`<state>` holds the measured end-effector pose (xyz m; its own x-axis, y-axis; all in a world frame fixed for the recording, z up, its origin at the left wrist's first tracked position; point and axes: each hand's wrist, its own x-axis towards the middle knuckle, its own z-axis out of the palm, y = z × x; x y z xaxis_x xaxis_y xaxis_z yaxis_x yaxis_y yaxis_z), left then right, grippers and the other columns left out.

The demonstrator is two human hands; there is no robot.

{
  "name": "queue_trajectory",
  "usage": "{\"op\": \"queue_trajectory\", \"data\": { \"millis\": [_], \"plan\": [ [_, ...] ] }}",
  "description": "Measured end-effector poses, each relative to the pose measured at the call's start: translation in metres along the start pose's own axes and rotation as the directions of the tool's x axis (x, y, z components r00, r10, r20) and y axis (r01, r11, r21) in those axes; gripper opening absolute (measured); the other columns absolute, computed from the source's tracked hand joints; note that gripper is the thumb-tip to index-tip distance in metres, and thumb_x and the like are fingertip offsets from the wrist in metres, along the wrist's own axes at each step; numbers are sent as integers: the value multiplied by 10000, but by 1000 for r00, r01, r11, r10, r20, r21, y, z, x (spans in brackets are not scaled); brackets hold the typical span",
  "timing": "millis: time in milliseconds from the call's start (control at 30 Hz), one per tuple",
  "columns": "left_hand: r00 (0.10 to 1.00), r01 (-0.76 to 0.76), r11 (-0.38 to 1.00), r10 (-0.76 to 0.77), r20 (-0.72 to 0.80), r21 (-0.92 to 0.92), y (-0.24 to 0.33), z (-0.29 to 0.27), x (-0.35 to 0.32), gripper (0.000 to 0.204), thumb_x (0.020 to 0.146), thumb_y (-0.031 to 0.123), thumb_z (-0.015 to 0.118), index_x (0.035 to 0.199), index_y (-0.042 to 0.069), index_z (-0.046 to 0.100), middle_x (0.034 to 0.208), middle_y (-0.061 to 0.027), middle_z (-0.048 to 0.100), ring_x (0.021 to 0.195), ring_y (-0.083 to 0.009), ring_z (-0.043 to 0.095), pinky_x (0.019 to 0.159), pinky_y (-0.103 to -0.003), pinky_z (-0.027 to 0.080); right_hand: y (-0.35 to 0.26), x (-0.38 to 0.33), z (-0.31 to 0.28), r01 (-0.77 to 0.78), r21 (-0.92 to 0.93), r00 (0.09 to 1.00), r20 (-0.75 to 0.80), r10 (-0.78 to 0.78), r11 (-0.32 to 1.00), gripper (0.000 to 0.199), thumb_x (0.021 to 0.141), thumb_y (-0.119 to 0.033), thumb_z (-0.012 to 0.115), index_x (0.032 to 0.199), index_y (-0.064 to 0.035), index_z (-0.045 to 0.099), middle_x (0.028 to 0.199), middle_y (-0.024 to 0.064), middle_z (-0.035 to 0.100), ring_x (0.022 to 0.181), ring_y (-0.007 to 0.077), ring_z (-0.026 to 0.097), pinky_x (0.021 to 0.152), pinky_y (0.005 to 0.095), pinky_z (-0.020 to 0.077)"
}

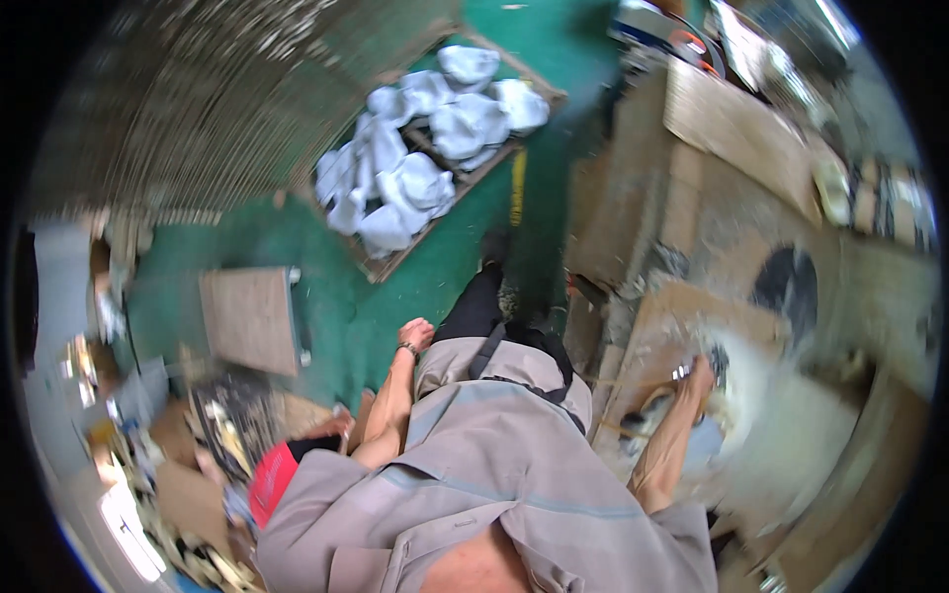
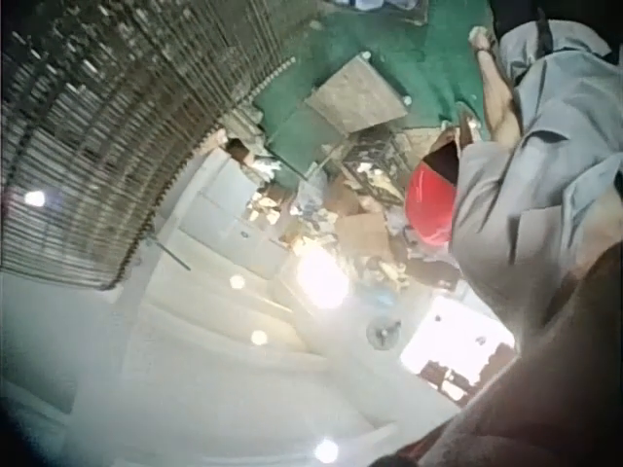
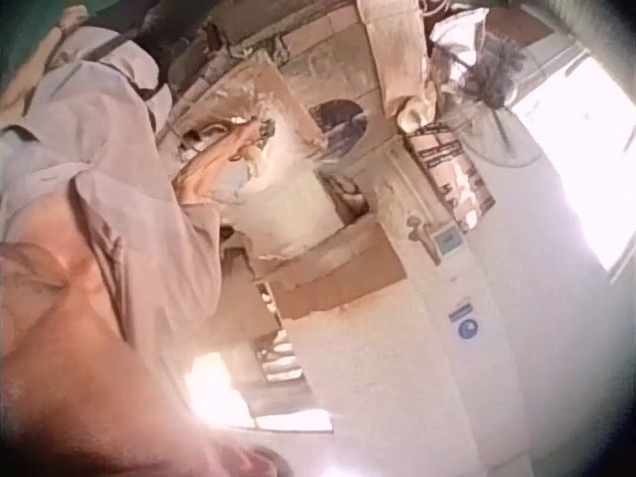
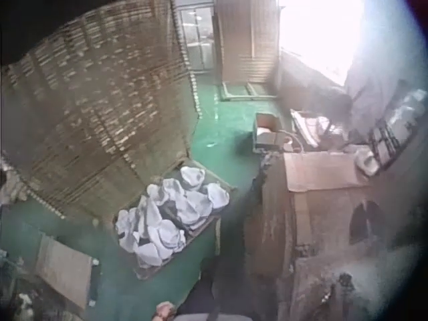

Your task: Applying adhesive to fabric pads using a spray gun and organizing them on a rack in a factory setting.

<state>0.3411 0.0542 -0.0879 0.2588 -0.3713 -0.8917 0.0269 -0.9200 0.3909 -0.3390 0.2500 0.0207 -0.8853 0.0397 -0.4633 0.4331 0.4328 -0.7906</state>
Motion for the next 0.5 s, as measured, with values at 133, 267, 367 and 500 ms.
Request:
{"op": "queue_trajectory", "data": {
  "millis": [133,267,367,500],
  "plan": [
    [954,-155,983,174,243,-93,67,30,0,355,913,168,688,1254,108,606,997,-65,703,841,-205,691,716,-403,582,12,-2,2,-24,233,992,126,-6,972,124,768,-121,687,825,-17,652,793,88,627,697,227,632,589,391,526],
    [808,-469,865,337,484,180,151,109,-31,429,996,353,638,1329,91,570,1013,-38,689,928,-180,684,825,-386,558,17,16,27,63,-143,989,-122,-81,988,154,668,-47,676,779,29,600,686,51,577,553,156,565,468,355,448],
    [581,-598,784,281,764,167,183,227,-107,396,1011,368,612,1271,69,610,1001,-39,660,937,-168,674,809,-330,572,29,15,11,28,-124,976,-210,-54,992,332,660,-34,693,946,97,589,718,98,607,536,185,594,447,348,465],
    [267,-653,752,121,956,87,167,359,-214,336,1037,332,572,1218,59,648,985,-25,641,925,-134,640,819,-292,554,24,5,6,23,-134,960,-274,-59,991,523,662,-31,717,1112,140,512,777,149,629,542,203,614,447,348,479]
  ]
}}
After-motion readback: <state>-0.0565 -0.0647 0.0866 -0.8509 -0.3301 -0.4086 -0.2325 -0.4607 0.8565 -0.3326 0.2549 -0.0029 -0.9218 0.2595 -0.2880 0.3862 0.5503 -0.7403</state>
